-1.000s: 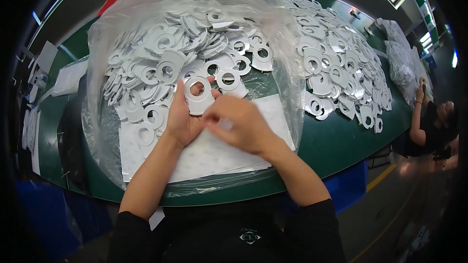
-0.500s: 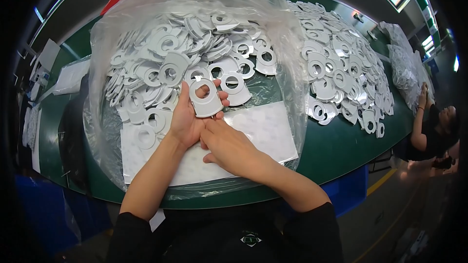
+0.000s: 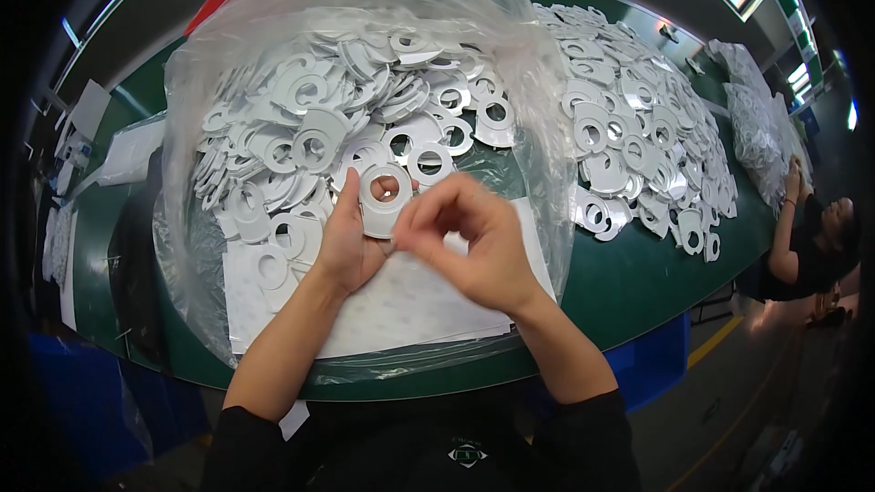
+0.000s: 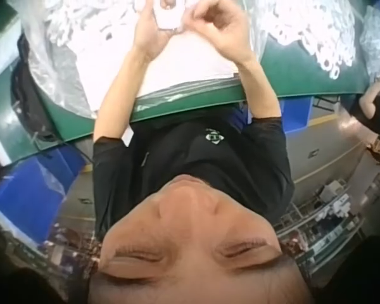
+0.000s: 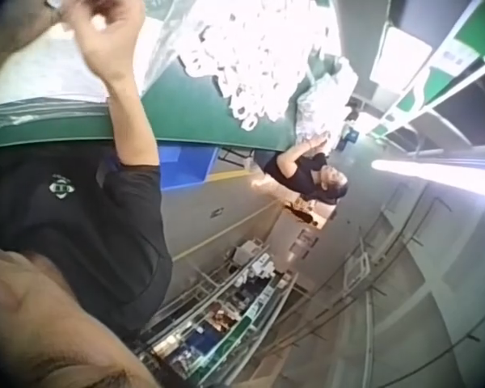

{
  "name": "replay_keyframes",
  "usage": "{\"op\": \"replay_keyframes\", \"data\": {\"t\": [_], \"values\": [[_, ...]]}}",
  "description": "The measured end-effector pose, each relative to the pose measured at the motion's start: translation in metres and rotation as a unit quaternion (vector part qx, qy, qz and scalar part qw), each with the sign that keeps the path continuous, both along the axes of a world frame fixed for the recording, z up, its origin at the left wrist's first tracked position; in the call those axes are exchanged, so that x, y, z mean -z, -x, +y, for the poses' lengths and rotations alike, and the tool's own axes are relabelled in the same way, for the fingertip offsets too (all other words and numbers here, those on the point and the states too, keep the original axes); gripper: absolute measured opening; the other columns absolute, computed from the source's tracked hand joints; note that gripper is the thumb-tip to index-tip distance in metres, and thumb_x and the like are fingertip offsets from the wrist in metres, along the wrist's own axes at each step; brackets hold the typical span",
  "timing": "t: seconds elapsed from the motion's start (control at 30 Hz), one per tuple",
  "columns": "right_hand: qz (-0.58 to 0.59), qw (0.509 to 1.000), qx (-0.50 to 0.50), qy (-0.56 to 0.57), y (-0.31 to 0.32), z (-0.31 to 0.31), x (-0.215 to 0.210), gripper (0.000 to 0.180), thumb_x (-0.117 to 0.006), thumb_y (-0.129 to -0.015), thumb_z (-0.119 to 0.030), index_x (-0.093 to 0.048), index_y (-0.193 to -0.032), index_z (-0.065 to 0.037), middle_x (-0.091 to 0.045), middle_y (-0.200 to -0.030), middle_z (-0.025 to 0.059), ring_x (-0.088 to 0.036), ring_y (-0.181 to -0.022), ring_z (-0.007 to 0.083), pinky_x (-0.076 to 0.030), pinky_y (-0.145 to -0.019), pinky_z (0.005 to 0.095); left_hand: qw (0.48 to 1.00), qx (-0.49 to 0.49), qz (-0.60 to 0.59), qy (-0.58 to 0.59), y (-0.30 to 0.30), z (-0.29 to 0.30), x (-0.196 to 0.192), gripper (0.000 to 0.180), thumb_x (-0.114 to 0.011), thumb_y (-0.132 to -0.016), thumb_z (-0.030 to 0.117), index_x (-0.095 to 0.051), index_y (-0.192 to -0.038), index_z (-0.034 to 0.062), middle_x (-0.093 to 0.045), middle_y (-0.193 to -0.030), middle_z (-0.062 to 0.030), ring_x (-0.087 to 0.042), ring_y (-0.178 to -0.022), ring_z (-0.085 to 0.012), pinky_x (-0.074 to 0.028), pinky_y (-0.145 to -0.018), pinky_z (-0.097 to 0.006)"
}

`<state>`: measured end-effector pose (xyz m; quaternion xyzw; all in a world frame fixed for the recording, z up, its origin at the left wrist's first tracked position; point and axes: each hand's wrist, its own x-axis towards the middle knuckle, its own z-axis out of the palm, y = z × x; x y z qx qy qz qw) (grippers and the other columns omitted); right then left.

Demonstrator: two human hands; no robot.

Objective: Applying circular adhesive seals to white plastic lighting fixture components at a factory workbench.

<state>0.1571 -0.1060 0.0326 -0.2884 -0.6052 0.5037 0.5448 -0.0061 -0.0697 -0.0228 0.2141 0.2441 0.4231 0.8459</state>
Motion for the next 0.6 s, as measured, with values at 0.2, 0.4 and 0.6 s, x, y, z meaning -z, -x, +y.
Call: {"op": "replay_keyframes", "data": {"t": [0.2, 0.4, 0.6], "values": [[0.017, 0.990, 0.101, 0.100, 0.007, 0.015, 0.020, 0.010, -0.060, -0.087, -0.002, -0.051, -0.091, -0.002, -0.058, -0.082, 0.0038, -0.054, -0.064, 0.0066, -0.046, -0.053, 0.0199, 0.994, 0.029, 0.086, -0.054, -0.005, -0.005, -0.003, 0.070, -0.015, -0.094, 0.064, -0.052, -0.109, 0.0070, -0.062, -0.090, -0.0137, -0.060, -0.072, -0.0208, -0.041, -0.054, -0.027], [-0.022, 0.988, 0.115, 0.098, 0.010, 0.017, 0.030, 0.011, -0.062, -0.086, -0.004, -0.052, -0.090, -0.002, -0.058, -0.081, 0.0033, -0.052, -0.059, 0.0053, -0.043, -0.048, 0.0183, 0.996, 0.020, 0.062, -0.066, -0.004, -0.005, 0.001, 0.072, -0.013, -0.093, 0.065, -0.053, -0.106, 0.0058, -0.059, -0.084, -0.0114, -0.060, -0.071, -0.0195, -0.041, -0.053, -0.026], [-0.036, 0.988, 0.097, 0.116, 0.007, 0.018, 0.030, 0.013, -0.060, -0.087, 0.001, -0.048, -0.091, -0.002, -0.057, -0.085, 0.0058, -0.053, -0.063, 0.0080, -0.044, -0.049, 0.0204, 0.995, 0.021, 0.069, -0.075, -0.005, -0.005, 0.001, 0.073, -0.013, -0.093, 0.065, -0.053, -0.106, 0.0047, -0.059, -0.084, -0.0110, -0.060, -0.071, -0.0190, -0.040, -0.053, -0.025]]}}
